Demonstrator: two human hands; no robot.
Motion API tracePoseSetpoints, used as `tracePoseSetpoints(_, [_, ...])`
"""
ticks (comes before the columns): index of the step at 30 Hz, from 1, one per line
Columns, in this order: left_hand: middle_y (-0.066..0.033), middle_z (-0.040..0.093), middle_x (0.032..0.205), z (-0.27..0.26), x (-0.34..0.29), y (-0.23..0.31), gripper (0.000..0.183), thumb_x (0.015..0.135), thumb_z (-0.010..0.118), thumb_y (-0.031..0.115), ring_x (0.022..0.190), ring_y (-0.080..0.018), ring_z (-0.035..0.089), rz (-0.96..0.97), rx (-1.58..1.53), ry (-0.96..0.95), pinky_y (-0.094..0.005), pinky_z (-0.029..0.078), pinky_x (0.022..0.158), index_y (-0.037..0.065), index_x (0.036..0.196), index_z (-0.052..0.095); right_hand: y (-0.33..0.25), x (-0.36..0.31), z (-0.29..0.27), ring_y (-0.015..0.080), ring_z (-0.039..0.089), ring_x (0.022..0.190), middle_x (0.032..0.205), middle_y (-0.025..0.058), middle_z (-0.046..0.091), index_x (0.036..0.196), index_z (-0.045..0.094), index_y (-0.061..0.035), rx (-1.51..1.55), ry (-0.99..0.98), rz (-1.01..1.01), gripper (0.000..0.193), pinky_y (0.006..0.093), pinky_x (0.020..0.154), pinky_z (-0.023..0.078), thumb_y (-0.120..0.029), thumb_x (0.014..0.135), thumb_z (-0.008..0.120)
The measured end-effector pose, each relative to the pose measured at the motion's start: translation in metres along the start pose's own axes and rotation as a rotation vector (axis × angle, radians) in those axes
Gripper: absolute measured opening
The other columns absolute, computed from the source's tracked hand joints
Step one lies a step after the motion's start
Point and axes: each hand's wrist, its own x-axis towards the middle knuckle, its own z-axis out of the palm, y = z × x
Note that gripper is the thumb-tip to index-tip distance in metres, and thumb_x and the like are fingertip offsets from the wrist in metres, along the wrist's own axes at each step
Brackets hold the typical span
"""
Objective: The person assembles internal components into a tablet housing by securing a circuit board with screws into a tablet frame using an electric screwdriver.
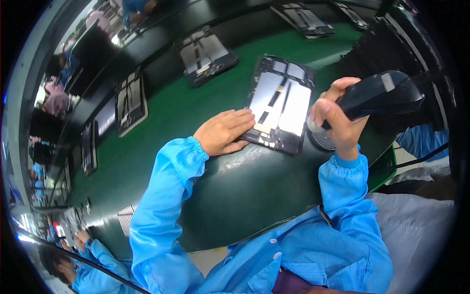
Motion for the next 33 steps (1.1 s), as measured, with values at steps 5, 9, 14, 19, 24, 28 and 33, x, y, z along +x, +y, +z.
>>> tracePoseSetpoints(5, [-0.0141,0.055,0.111,0.022,0.066,-0.022,0.044,0.073,0.067,0.022,0.11,-0.0295,0.051,-0.08,0.15,0.186,-0.0372,0.046,0.085,-0.001,0.109,0.054,-0.005,0.003,-0.032,0.0105,0.054,0.05,0.061,0.0055,0.056,0.1,0.048,0.0007,-0.079,0.068,0.131,0.035,0.0215,0.046,0.042,0.006,0.072,0.068])
tracePoseSetpoints(9, [-0.0152,0.057,0.098,0.043,0.12,-0.061,0.035,0.074,0.067,0.023,0.096,-0.0334,0.055,-0.48,0.279,0.374,-0.0388,0.047,0.08,0.0,0.098,0.054,0.006,0.005,-0.048,0.0102,0.053,0.048,0.06,0.0048,0.056,0.096,0.049,-0.0001,-0.068,0.058,0.179,0.033,0.0218,0.044,0.04,0.004,0.071,0.071])
tracePoseSetpoints(14, [-0.0148,0.058,0.1,0.035,0.137,-0.087,0.026,0.072,0.063,0.016,0.099,-0.0298,0.054,-0.741,0.47,0.21,-0.0398,0.046,0.082,0.0,0.093,0.06,0.007,0.005,-0.065,0.0094,0.053,0.049,0.06,0.0039,0.056,0.104,0.05,0.0013,-0.092,0.055,0.231,0.039,0.0212,0.045,0.04,0.007,0.071,0.069])
tracePoseSetpoints(19, [-0.0097,0.057,0.11,-0.008,0.089,-0.094,0.025,0.073,0.059,0.006,0.108,-0.0236,0.05,-1.039,0.688,-0.301,-0.0459,0.039,0.091,0.004,0.097,0.065,-0.005,0.009,-0.074,0.0092,0.052,0.049,0.06,0.0035,0.054,0.112,0.046,0.0026,-0.115,0.042,0.22,0.045,0.0221,0.046,0.042,0.008,0.072,0.067])
tracePoseSetpoints(24, [-0.0139,0.057,0.109,-0.025,0.035,-0.125,0.04,0.064,0.064,0.006,0.1,-0.0313,0.057,-1.022,0.571,-0.283,-0.0423,0.048,0.081,0.002,0.103,0.057,-0.002,0.012,-0.075,0.0094,0.052,0.048,0.059,0.0034,0.053,0.114,0.043,0.0033,-0.128,-0.018,0.205,0.046,0.0235,0.046,0.044,0.008,0.073,0.065])
tracePoseSetpoints(28, [-0.0162,0.064,0.081,-0.046,0.028,-0.11,0.018,0.06,0.059,0.01,0.074,-0.0354,0.062,-0.983,0.799,0.269,-0.0446,0.049,0.068,0.006,0.078,0.059,0.0,0.019,-0.086,0.0094,0.053,0.049,0.06,0.0034,0.054,0.108,0.047,0.0025,-0.146,0.061,0.209,0.042,0.0226,0.045,0.043,0.005,0.072,0.068])
tracePoseSetpoints(33, [-0.0132,0.065,0.073,-0.088,0.019,-0.031,0.03,0.057,0.062,0.012,0.062,-0.0308,0.063,-0.735,0.85,0.513,-0.0365,0.051,0.057,0.011,0.087,0.067,0.002,0.03,-0.11,0.0092,0.054,0.048,0.06,0.0033,0.056,0.095,0.051,0.0006,-0.205,0.086,0.15,0.031,0.0218,0.045,0.042,-0.003,0.073,0.073])
